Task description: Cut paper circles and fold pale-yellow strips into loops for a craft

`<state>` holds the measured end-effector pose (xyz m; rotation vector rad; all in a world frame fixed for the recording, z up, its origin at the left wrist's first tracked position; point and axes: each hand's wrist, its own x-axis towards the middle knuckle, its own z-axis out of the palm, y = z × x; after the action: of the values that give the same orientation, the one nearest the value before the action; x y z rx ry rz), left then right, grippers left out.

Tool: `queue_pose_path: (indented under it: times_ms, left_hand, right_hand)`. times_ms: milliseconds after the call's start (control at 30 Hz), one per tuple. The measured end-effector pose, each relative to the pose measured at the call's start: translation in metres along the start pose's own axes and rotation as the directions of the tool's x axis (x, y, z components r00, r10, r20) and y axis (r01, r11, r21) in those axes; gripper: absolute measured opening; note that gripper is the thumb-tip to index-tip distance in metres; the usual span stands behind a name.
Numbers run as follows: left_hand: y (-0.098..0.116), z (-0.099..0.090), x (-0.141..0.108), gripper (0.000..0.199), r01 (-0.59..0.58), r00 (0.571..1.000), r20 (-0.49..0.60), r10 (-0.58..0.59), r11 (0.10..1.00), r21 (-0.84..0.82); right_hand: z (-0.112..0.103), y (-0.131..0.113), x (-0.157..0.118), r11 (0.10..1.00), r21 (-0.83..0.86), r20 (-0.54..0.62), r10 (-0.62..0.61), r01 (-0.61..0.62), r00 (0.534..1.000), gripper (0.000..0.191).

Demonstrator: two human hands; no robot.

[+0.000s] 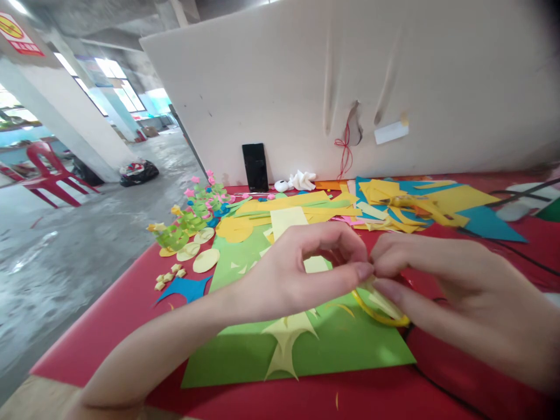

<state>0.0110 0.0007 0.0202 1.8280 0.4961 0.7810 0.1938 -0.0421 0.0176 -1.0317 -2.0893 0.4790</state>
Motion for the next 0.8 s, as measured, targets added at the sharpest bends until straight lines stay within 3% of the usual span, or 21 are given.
queue_pose_path:
  times_ms: [267,433,633,800]
  left_hand:
    - [0.008,-0.007,0.001,0.022,0.097,0.989,0.103,-0.107,0.991,0.094]
    - [0.011,-0.009,0.001,0.017,0.024,0.986,0.155,-0.053,0.983,0.183]
    - [0.009,-0.004,0.000,0.009,-0.038,0.998,0.059,0.027,0.981,0.192]
    - [0.010,-0.002,0.001,0.013,-0.053,0.998,0.046,0.044,0.976,0.213]
  right_hand:
    - [-0.002,0.001,0.000,0.988,0.125,0.090,0.079,-0.090,0.993,0.017]
    - [-0.002,0.002,0.000,0.988,0.132,0.054,0.076,-0.082,0.996,0.020]
    - [-0.005,0.003,-0.006,0.995,0.077,0.029,0.063,-0.065,0.998,0.015]
    - [-0.005,0.004,-0.005,0.999,-0.024,-0.050,0.026,-0.028,0.998,0.012]
